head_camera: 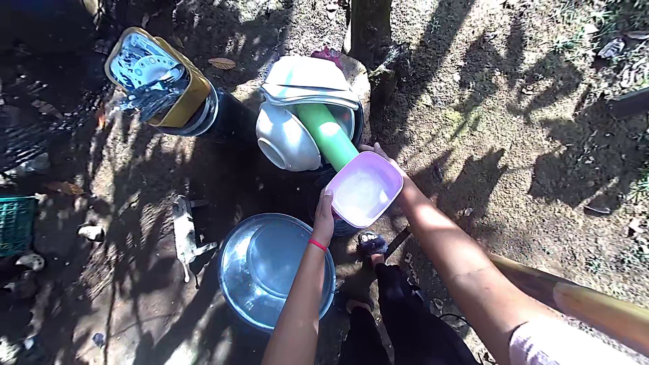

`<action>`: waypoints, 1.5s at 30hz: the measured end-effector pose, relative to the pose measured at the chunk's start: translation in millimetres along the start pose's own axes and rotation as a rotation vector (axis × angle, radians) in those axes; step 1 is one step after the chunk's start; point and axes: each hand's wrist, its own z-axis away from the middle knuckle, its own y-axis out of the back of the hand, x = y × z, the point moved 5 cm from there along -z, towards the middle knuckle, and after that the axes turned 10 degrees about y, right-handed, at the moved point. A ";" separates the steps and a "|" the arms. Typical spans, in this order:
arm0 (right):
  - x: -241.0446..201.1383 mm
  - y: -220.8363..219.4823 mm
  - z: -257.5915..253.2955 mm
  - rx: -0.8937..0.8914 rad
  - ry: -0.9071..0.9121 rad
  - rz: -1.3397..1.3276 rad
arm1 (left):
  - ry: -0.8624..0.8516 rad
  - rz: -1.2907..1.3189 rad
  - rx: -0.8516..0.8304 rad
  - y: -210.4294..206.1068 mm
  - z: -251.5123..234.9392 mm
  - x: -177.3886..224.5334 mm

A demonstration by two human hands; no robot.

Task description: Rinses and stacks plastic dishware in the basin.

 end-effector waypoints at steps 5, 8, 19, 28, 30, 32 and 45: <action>15.9 1.8 -5.6 -0.105 -0.105 0.021 | 0.027 0.199 0.040 -0.6 23.7 -30.7; 14.9 -5.0 -12.5 -0.165 -0.060 0.030 | 0.029 0.319 0.061 7.7 34.9 -41.8; -29.3 68.6 54.4 0.269 0.192 0.288 | -0.434 -0.029 0.338 20.9 36.9 -3.9; 15.0 97.9 158.8 0.774 0.330 0.173 | -0.757 -0.635 0.690 -54.6 -4.1 66.3; 13.7 95.4 158.9 0.791 0.340 0.197 | -0.725 -0.744 0.718 -66.9 -19.8 72.4; 7.7 90.8 159.9 0.794 0.356 0.233 | -0.674 -0.804 0.702 -76.3 -42.1 80.1; -5.1 74.5 173.2 0.793 0.452 0.049 | -0.768 -0.498 0.448 -79.2 -73.3 63.0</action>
